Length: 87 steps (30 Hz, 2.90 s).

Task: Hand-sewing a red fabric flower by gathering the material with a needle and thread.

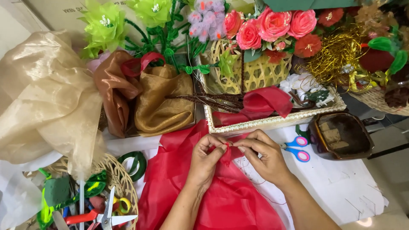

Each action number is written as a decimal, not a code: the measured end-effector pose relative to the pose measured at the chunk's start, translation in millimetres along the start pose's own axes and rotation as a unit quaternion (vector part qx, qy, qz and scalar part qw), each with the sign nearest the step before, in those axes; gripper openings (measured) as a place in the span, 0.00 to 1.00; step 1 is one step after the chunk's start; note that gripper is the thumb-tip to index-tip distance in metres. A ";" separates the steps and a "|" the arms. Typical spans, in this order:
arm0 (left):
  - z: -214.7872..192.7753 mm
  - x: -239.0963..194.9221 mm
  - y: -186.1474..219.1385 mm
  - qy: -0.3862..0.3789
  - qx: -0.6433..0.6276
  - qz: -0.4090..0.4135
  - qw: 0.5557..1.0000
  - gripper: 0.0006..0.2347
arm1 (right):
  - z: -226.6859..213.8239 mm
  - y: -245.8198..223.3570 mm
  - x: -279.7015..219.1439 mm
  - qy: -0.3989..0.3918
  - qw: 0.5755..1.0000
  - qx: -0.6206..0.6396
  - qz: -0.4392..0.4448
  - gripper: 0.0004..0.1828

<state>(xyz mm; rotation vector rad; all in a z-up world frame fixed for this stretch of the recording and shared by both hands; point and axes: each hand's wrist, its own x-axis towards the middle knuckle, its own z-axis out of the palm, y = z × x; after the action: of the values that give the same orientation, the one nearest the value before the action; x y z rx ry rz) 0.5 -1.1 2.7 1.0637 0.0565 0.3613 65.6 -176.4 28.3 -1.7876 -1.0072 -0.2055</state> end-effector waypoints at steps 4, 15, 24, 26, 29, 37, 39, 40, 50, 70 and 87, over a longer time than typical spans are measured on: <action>1.1 -0.2 0.6 0.001 0.005 0.004 1.000 0.08 | 0.4 1.0 -1.5 0.000 1.000 -0.005 0.004 0.11; 0.8 -0.2 0.1 -0.002 0.022 -0.003 1.000 0.08 | 2.6 8.4 -1.4 -0.010 1.000 0.012 0.019 0.10; 1.5 -0.7 0.8 -0.007 0.026 -0.007 1.000 0.08 | 4.8 14.6 -0.1 -0.008 0.998 0.028 0.046 0.06; 1.5 -0.9 0.5 -0.007 0.028 -0.010 1.000 0.08 | 5.6 16.0 0.2 -0.007 0.999 0.025 0.047 0.06; 1.2 -0.6 -1.2 -0.009 0.028 -0.004 1.000 0.07 | 7.3 19.5 0.1 0.004 0.999 0.028 0.045 0.05; 1.2 -1.7 -4.5 0.001 0.002 -0.011 1.000 0.08 | 11.9 22.6 0.4 0.005 0.998 0.037 0.050 0.04; 1.4 -1.9 -4.1 -0.002 -0.002 -0.010 1.000 0.07 | 12.7 22.2 0.2 0.005 0.998 0.040 0.051 0.04; 1.4 -1.7 -3.6 -0.005 -0.006 -0.008 1.000 0.07 | 13.2 22.0 0.5 0.006 0.998 0.043 0.051 0.04; 2.5 -2.7 -5.2 0.007 0.006 -0.010 1.000 0.07 | 24.4 38.0 -11.8 0.019 0.988 0.084 0.131 0.03; 7.3 -4.6 -2.0 -0.039 0.332 0.158 0.929 0.07 | 18.5 -7.1 -0.1 0.025 0.996 -0.058 -0.063 0.05; -9.2 4.2 -19.1 -0.014 0.266 0.089 0.960 0.07 | -10.2 -28.0 -23.3 0.083 0.983 0.162 0.012 0.03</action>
<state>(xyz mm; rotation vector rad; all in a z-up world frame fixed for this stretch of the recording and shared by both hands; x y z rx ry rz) 7.5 -0.3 -17.8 1.6133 0.0321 0.5090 33.9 -194.1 39.4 -1.4600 -0.8463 -0.1617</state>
